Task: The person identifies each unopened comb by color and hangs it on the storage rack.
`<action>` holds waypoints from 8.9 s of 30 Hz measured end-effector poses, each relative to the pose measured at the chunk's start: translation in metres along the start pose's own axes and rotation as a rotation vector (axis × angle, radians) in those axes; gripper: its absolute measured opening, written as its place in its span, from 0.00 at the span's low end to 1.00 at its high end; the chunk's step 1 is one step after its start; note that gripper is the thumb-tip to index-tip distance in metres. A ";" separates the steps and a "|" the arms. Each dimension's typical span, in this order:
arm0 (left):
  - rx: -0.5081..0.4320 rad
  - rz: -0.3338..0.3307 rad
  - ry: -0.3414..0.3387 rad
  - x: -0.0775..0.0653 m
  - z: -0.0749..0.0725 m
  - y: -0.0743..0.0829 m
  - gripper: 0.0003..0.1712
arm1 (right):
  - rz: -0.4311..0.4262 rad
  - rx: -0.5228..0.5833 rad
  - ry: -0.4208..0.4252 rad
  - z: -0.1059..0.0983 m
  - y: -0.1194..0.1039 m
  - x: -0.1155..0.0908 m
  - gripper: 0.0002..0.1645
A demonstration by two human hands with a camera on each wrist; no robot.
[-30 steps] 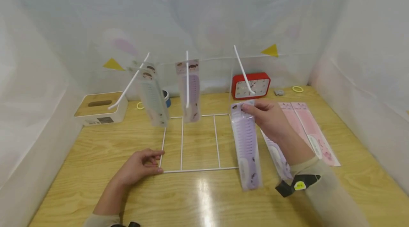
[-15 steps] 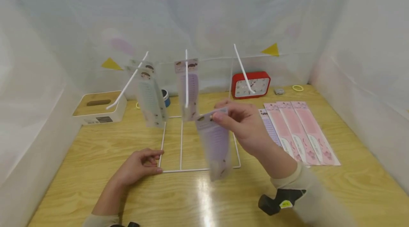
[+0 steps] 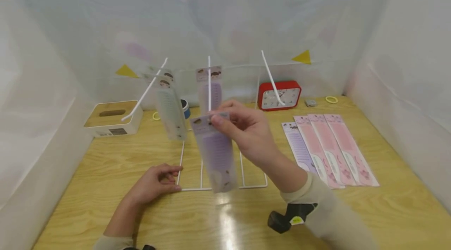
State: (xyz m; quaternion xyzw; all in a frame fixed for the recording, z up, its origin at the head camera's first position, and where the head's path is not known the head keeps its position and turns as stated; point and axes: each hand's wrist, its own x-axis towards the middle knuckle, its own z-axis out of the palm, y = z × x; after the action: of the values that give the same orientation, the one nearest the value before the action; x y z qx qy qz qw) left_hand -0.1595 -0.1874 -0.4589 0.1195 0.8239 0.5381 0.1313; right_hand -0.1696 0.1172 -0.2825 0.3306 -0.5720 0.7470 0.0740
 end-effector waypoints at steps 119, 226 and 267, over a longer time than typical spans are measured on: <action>-0.004 -0.013 -0.011 0.001 -0.001 -0.001 0.33 | 0.616 -0.880 -0.064 -0.259 0.112 -0.031 0.21; 0.001 -0.039 -0.021 0.002 -0.001 -0.002 0.33 | 0.300 -0.452 0.061 -0.088 0.046 0.030 0.14; 0.004 -0.041 -0.018 0.002 0.001 -0.004 0.32 | 0.606 -0.986 -0.136 -0.300 0.117 -0.052 0.33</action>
State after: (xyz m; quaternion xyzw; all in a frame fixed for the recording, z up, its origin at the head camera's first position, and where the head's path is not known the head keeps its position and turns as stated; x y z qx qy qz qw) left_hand -0.1611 -0.1875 -0.4629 0.1079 0.8260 0.5327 0.1496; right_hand -0.3093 0.3627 -0.4444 0.1259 -0.9247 0.3576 -0.0348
